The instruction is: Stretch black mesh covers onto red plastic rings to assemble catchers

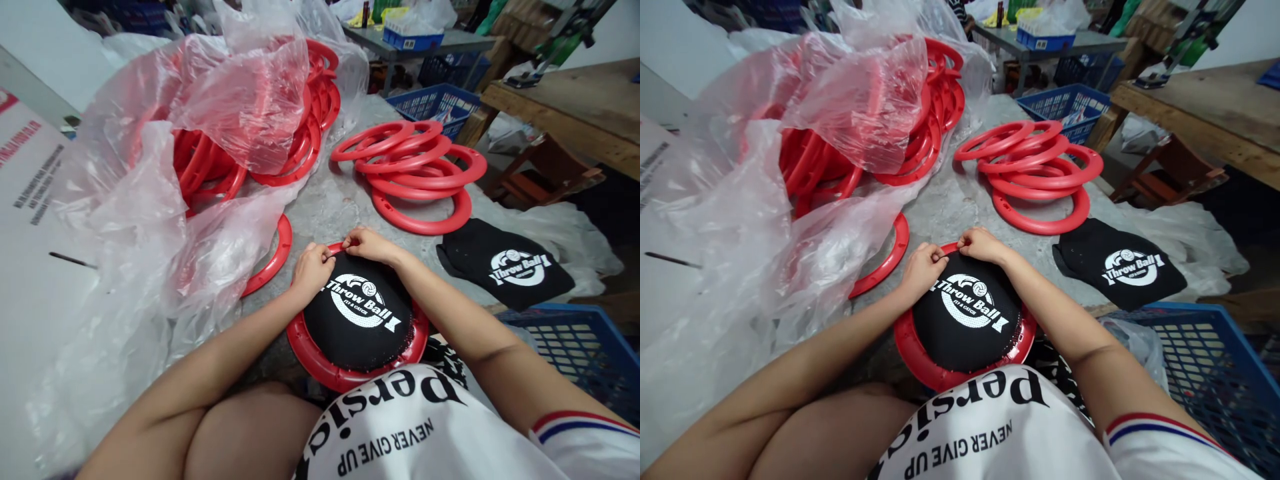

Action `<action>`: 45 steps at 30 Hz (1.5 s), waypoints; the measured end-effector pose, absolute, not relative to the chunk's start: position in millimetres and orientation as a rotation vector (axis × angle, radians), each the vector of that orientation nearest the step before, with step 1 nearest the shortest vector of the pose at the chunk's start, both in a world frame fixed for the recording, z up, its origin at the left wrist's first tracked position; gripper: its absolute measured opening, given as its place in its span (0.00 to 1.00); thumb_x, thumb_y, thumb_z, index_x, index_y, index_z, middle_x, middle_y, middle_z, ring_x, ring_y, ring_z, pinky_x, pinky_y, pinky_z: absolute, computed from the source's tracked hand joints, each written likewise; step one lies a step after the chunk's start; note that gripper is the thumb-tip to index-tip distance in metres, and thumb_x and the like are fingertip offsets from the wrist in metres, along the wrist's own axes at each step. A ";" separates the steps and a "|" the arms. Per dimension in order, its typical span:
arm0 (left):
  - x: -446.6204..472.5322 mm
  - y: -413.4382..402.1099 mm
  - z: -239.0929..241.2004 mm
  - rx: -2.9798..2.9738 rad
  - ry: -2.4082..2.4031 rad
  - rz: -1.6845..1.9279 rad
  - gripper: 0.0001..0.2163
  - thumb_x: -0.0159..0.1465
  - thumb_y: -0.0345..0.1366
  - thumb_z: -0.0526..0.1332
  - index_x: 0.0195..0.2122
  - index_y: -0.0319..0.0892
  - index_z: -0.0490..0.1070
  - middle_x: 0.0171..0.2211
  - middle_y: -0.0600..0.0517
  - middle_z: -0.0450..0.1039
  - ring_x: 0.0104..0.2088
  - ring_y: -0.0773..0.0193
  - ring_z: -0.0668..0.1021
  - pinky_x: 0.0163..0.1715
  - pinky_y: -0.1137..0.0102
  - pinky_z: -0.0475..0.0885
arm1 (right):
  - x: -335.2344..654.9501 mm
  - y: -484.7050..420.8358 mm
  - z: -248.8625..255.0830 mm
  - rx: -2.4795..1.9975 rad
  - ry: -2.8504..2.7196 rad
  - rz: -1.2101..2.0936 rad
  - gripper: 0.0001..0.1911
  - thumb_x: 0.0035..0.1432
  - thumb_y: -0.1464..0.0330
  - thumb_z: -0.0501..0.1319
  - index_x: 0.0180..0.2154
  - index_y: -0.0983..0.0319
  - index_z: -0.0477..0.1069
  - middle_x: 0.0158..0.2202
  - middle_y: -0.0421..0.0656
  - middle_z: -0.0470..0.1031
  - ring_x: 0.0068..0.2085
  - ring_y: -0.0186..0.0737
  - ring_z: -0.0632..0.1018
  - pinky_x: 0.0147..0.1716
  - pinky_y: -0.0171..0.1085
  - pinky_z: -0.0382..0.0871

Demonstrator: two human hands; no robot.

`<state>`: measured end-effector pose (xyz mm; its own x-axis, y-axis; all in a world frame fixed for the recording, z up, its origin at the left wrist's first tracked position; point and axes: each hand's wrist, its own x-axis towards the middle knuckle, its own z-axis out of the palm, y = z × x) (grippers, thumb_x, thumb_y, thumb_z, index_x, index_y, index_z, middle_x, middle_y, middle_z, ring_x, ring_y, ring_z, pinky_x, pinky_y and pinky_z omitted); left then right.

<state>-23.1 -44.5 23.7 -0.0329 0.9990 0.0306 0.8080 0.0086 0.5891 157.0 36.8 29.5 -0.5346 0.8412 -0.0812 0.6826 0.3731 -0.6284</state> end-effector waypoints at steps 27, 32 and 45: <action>-22.4 -29.3 34.6 1.841 2.002 0.384 0.06 0.64 0.34 0.57 0.32 0.44 0.74 0.38 0.49 0.80 0.39 0.57 0.79 0.39 0.66 0.69 | 143.1 50.5 0.5 -1.238 -2.269 1.092 0.05 0.50 0.74 0.64 0.24 0.62 0.73 0.32 0.40 0.79 0.36 0.36 0.77 0.39 0.31 0.68; -21.1 -27.4 36.3 1.801 2.025 0.330 0.06 0.63 0.35 0.58 0.33 0.45 0.74 0.35 0.49 0.80 0.37 0.55 0.80 0.37 0.66 0.69 | 141.7 47.9 4.5 -1.293 -2.265 1.075 0.05 0.50 0.74 0.64 0.24 0.62 0.73 0.34 0.40 0.80 0.38 0.37 0.77 0.38 0.31 0.68; -22.0 -26.3 35.8 1.797 2.041 0.335 0.06 0.63 0.35 0.58 0.34 0.44 0.75 0.35 0.48 0.81 0.39 0.56 0.80 0.37 0.67 0.68 | 140.4 43.7 9.2 -1.307 -2.262 1.041 0.06 0.51 0.74 0.63 0.23 0.62 0.71 0.37 0.41 0.80 0.39 0.36 0.76 0.40 0.31 0.67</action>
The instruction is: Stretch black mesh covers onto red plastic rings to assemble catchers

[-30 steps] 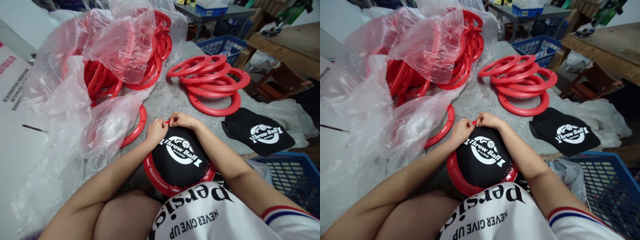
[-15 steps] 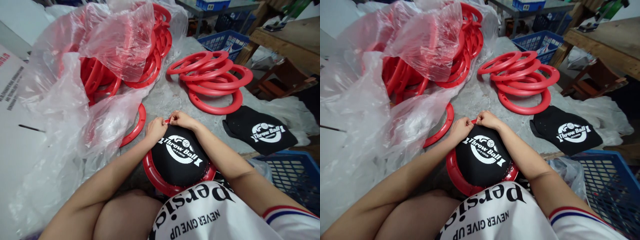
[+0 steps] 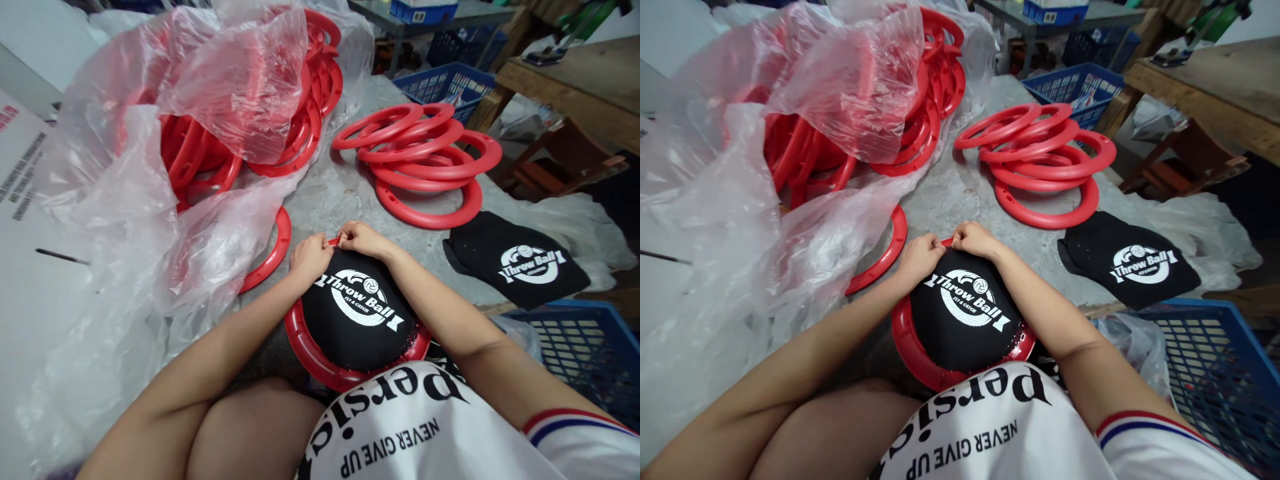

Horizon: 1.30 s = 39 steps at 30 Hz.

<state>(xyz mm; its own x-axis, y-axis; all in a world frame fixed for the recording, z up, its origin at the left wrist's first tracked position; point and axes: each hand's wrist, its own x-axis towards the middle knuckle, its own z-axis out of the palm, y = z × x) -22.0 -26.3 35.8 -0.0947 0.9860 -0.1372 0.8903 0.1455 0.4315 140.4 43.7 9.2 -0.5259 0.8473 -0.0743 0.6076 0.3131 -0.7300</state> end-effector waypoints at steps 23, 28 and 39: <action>-22.9 -23.1 36.8 1.796 2.021 0.293 0.05 0.61 0.34 0.58 0.32 0.44 0.74 0.33 0.48 0.80 0.37 0.55 0.80 0.34 0.67 0.68 | 137.7 42.1 15.1 -1.400 -2.286 1.037 0.03 0.50 0.73 0.63 0.25 0.62 0.73 0.32 0.40 0.79 0.32 0.34 0.74 0.30 0.31 0.62; -21.3 -19.6 39.5 1.800 2.027 0.238 0.06 0.62 0.34 0.58 0.34 0.44 0.75 0.36 0.46 0.81 0.40 0.52 0.81 0.35 0.66 0.68 | 137.0 41.1 19.1 -1.433 -2.302 1.040 0.02 0.50 0.72 0.63 0.26 0.63 0.73 0.25 0.37 0.74 0.30 0.34 0.72 0.29 0.31 0.60; -21.8 -17.1 40.2 1.809 2.021 0.228 0.06 0.63 0.34 0.58 0.34 0.44 0.75 0.36 0.46 0.81 0.41 0.49 0.80 0.36 0.64 0.67 | 134.7 40.1 19.8 -1.488 -2.297 1.020 0.02 0.50 0.71 0.63 0.27 0.62 0.73 0.32 0.39 0.77 0.33 0.35 0.73 0.30 0.32 0.61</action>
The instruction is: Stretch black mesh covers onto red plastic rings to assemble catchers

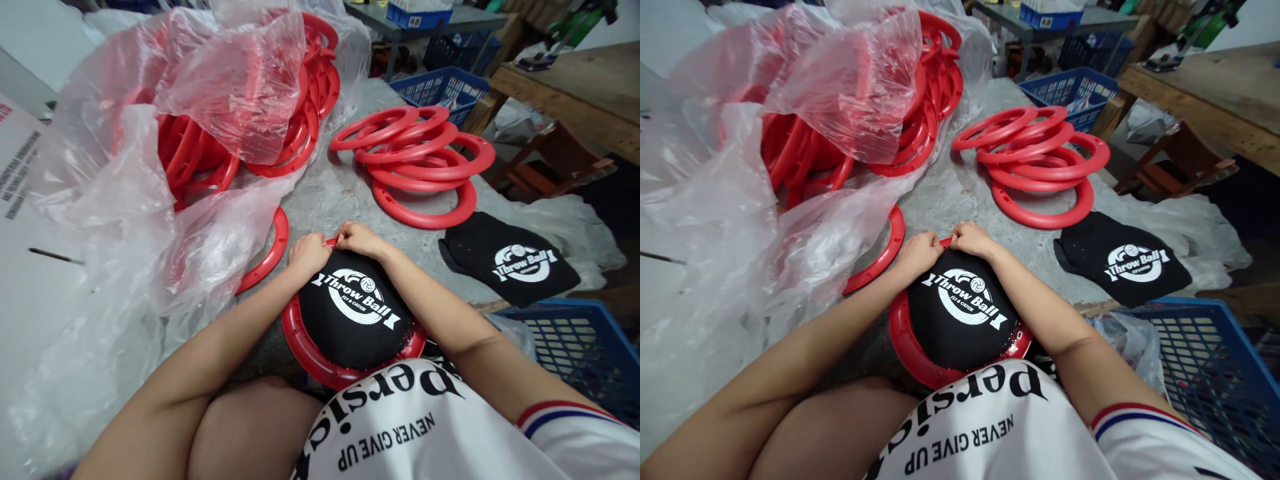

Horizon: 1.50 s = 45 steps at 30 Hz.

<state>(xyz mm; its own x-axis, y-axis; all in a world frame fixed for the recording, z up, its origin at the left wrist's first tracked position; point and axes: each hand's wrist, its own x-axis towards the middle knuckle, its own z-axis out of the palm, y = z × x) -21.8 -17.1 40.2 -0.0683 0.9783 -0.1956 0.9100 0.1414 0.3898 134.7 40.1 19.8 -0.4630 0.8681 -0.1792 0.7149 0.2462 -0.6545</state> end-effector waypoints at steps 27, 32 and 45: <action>-46.7 -35.0 12.3 1.710 1.775 0.797 0.07 0.59 0.27 0.62 0.24 0.41 0.70 0.39 0.50 0.70 0.35 0.64 0.75 0.42 0.65 0.74 | 128.6 34.7 7.5 -0.892 -2.267 0.727 0.08 0.53 0.76 0.60 0.35 0.61 0.76 0.45 0.46 0.78 0.50 0.46 0.75 0.57 0.47 0.63; -51.1 -34.7 10.4 1.723 1.744 0.747 0.06 0.59 0.27 0.62 0.24 0.41 0.71 0.39 0.50 0.70 0.36 0.64 0.75 0.43 0.66 0.74 | 128.8 37.3 3.3 -0.864 -2.437 0.871 0.03 0.54 0.72 0.64 0.32 0.61 0.77 0.47 0.46 0.77 0.50 0.46 0.74 0.58 0.49 0.60; -51.9 -36.0 15.5 1.704 1.742 0.757 0.06 0.59 0.29 0.61 0.25 0.41 0.71 0.39 0.50 0.72 0.38 0.64 0.76 0.43 0.68 0.73 | 123.9 35.4 8.5 -0.943 -2.540 0.834 0.04 0.59 0.69 0.62 0.32 0.60 0.75 0.47 0.45 0.77 0.50 0.45 0.72 0.57 0.45 0.58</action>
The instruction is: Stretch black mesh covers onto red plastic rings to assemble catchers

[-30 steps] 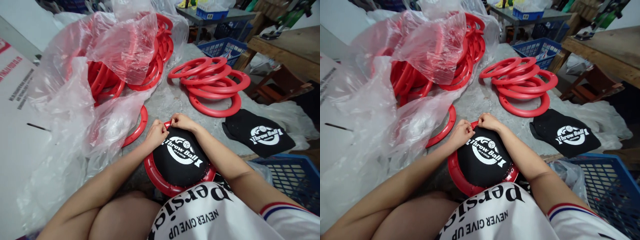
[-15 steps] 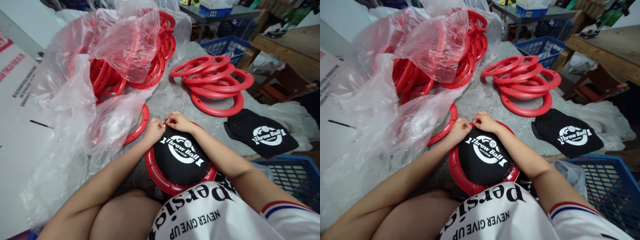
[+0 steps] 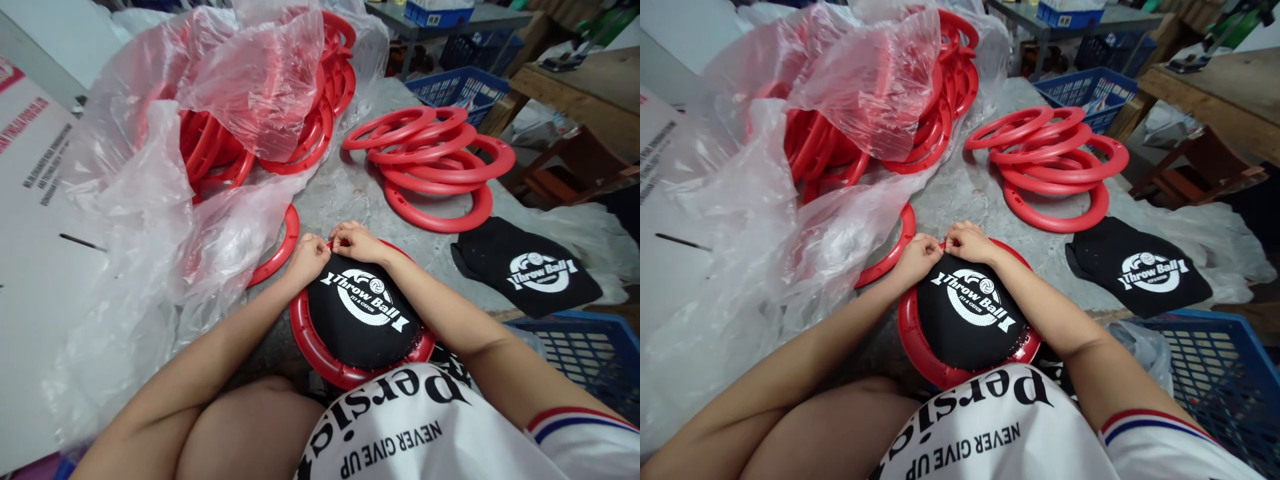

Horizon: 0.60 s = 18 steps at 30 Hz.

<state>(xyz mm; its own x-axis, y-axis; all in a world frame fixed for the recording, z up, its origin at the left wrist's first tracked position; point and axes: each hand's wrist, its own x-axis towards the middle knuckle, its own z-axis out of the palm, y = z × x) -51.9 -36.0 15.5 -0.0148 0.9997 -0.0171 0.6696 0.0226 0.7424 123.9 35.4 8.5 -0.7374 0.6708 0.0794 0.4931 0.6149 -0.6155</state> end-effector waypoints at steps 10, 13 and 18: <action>-50.6 -33.8 18.4 1.675 1.795 0.754 0.06 0.58 0.28 0.60 0.24 0.40 0.69 0.37 0.51 0.72 0.35 0.66 0.75 0.41 0.69 0.72 | 123.2 35.1 7.6 -0.959 -2.527 0.813 0.05 0.61 0.69 0.61 0.32 0.61 0.74 0.48 0.46 0.77 0.50 0.45 0.72 0.57 0.45 0.59; -50.6 -33.0 18.0 1.668 1.808 0.747 0.05 0.58 0.28 0.60 0.25 0.40 0.69 0.37 0.51 0.72 0.34 0.66 0.74 0.40 0.69 0.72 | 122.8 34.9 8.1 -0.971 -2.528 0.807 0.05 0.61 0.69 0.61 0.32 0.61 0.74 0.48 0.46 0.77 0.50 0.45 0.72 0.57 0.45 0.59; -51.0 -31.5 17.8 1.698 1.838 0.724 0.05 0.58 0.28 0.61 0.25 0.40 0.69 0.35 0.51 0.72 0.34 0.65 0.74 0.40 0.69 0.71 | 121.1 33.2 10.3 -1.022 -2.536 0.780 0.06 0.61 0.68 0.60 0.32 0.61 0.74 0.48 0.47 0.77 0.51 0.46 0.72 0.57 0.45 0.59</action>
<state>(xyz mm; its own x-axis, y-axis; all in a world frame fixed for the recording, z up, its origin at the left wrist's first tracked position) -51.0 -31.5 17.8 -0.0694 0.9973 -0.0239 0.7128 0.0664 0.6982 121.1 33.2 10.3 -0.7034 0.7074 0.0692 0.5463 0.6004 -0.5840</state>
